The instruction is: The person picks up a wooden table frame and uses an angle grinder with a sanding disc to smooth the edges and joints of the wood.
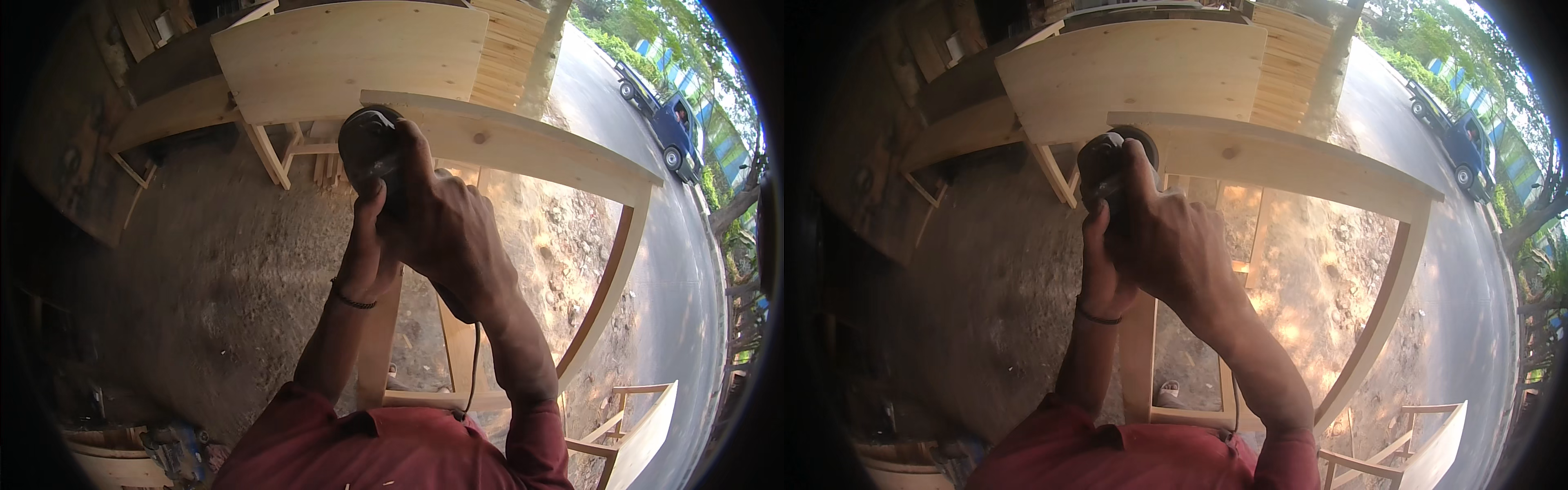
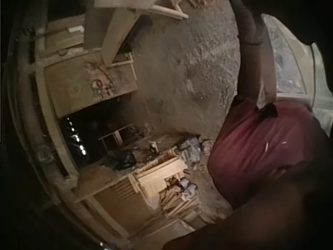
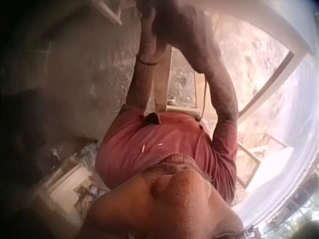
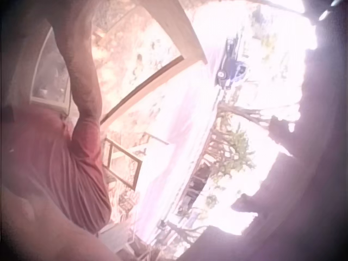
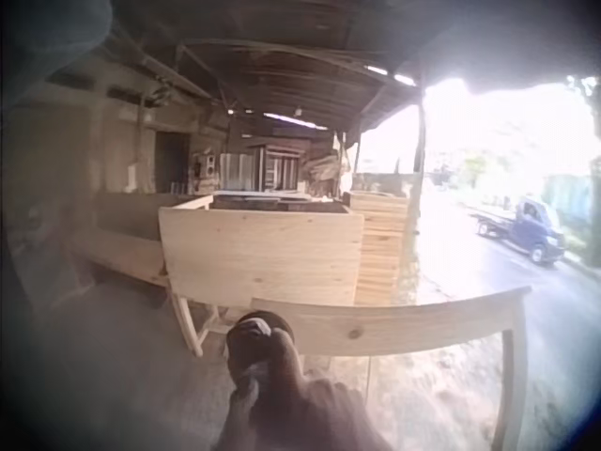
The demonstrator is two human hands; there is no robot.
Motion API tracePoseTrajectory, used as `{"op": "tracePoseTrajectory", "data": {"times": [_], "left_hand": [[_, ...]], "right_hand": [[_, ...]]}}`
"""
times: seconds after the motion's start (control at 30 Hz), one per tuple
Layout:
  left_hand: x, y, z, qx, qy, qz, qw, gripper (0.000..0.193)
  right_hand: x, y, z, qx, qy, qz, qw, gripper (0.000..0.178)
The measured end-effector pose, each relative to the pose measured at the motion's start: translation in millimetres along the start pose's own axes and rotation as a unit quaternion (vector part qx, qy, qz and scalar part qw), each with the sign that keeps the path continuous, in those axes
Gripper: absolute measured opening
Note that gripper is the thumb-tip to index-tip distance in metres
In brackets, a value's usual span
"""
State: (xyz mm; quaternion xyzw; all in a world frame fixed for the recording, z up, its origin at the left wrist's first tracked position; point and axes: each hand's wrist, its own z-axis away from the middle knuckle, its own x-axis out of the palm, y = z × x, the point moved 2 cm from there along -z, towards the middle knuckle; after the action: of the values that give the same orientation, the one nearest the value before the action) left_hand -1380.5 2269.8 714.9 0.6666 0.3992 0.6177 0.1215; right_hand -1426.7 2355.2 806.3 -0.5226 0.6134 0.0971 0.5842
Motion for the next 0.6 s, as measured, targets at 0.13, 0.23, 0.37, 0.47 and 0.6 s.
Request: {"op": "tracePoseTrajectory", "data": {"times": [0.13, 0.23, 0.37, 0.47, 0.6], "left_hand": [[2.7, -0.1, -0.7, -0.016, 0.005, -0.006, 1.000, 0.069], [6.2, -4.8, -4.1, 0.003, 0.020, -0.009, 1.000, 0.075], [15.0, -8.2, -3.0, -0.029, 0.001, 0.011, 1.000, 0.073], [18.3, -18.5, -5.6, -0.051, -0.020, 0.011, 0.998, 0.070], [17.5, -32.6, -8.2, -0.100, -0.033, 0.008, 0.994, 0.065]], "right_hand": [[2.4, 1.4, 0.8, 0.010, 0.034, 0.018, 0.999, 0.060], [1.0, 1.6, 3.6, 0.019, 0.040, 0.035, 0.998, 0.060], [-7.9, 5.4, 7.6, 0.038, 0.010, 0.015, 0.999, 0.067], [-12.3, 14.3, 16.7, 0.040, 0.027, 0.030, 0.998, 0.075], [-18.8, 22.1, 25.0, 0.051, 0.051, 0.020, 0.997, 0.080]]}}
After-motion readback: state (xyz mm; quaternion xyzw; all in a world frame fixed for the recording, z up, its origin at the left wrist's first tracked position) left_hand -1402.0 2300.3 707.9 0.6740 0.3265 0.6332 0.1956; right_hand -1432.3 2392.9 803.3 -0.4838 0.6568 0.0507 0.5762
